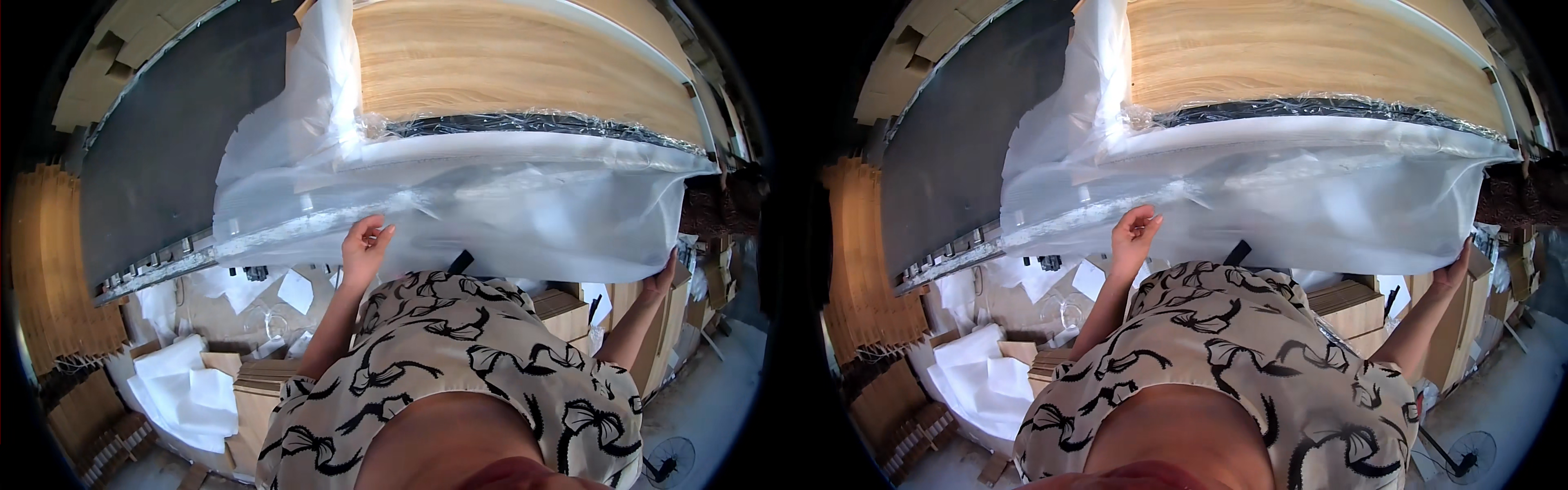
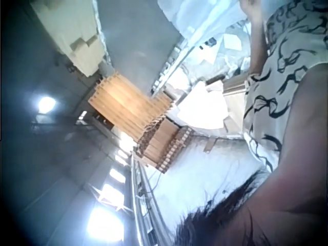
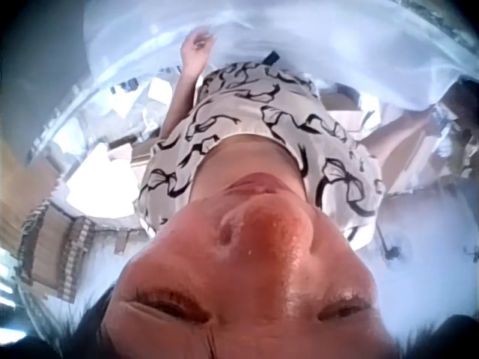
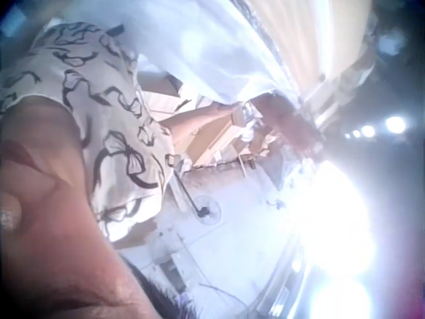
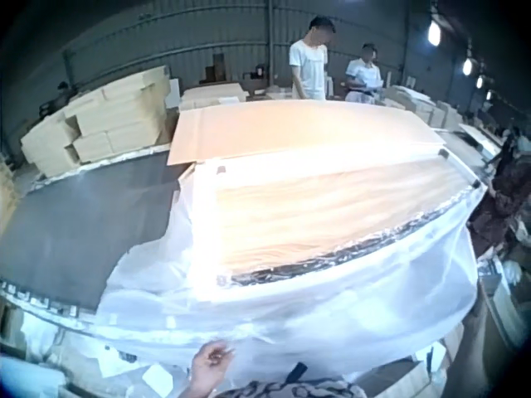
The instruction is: The person packages furniture components into a cardboard box by placing wooden boards, wrapped metal rails, and protective foam sheets inside it.
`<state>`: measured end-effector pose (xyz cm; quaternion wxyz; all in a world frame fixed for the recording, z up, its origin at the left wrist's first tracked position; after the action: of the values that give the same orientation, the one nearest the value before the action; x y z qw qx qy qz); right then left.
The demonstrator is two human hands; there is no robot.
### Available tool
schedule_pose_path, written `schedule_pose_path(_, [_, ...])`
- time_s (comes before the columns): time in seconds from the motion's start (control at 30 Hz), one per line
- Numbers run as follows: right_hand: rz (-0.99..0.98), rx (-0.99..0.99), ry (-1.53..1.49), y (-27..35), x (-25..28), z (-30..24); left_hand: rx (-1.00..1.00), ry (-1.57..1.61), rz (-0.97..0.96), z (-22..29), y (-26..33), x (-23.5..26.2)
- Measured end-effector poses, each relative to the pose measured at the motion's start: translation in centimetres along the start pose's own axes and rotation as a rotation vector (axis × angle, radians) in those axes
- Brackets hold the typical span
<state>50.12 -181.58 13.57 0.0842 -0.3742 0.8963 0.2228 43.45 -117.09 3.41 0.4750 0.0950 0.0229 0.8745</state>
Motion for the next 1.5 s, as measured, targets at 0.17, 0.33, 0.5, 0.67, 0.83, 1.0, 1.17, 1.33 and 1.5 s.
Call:
schedule_pose_path(0.17, [-0.075, 0.061, 0.015, -4.0, -3.1, -7.5, -0.036, 0.024, -0.143, 6.8, 0.0, -0.8])
schedule_pose_path(0.33, [0.022, 0.166, 0.361, -6.4, -9.2, -10.0, -0.446, -0.123, -0.162, 17.4, -4.0, -2.9])
schedule_pose_path(0.5, [-0.057, 0.081, 0.324, -11.6, -14.6, -8.1, -0.613, -0.541, -0.278, 17.9, -10.6, -6.5])
schedule_pose_path(0.67, [-0.204, 0.046, 0.386, -13.6, -15.4, -9.3, -0.612, -0.428, 0.114, 17.5, -12.1, -3.9])
schedule_pose_path(0.83, [-0.110, 0.010, 0.117, -20.3, -11.6, -11.3, -0.472, -0.477, 0.386, 13.5, -10.9, 2.3])
schedule_pose_path(1.0, [-0.331, 0.321, 0.173, -27.6, -12.6, -15.8, -0.433, -0.483, 0.426, 12.6, -7.6, 3.6])
schedule_pose_path(1.17, [-0.302, 0.993, 1.088, -30.5, -22.3, -12.3, -0.679, -0.463, 0.399, 15.2, -6.8, 0.2])
schedule_pose_path(1.33, [-0.432, 0.735, 1.972, -23.2, -33.5, 1.4, -0.688, -0.494, 0.584, 14.5, -4.4, 3.2])
schedule_pose_path(1.5, [-1.064, 1.358, 1.550, -9.9, -42.7, 6.7, -0.460, -0.747, 0.567, 7.4, 0.7, 7.9])
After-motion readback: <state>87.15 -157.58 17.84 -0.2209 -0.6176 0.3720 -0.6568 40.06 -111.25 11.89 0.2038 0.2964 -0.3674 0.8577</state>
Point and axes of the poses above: each hand's wrist, its own y-axis away from the middle knuckle, its own x-axis out of the back of the hand, z = x × y, the point moved 3 cm from there along -y, towards the middle knuckle, and after that the axes turned 12 degrees about z, right-handed, at the moved point
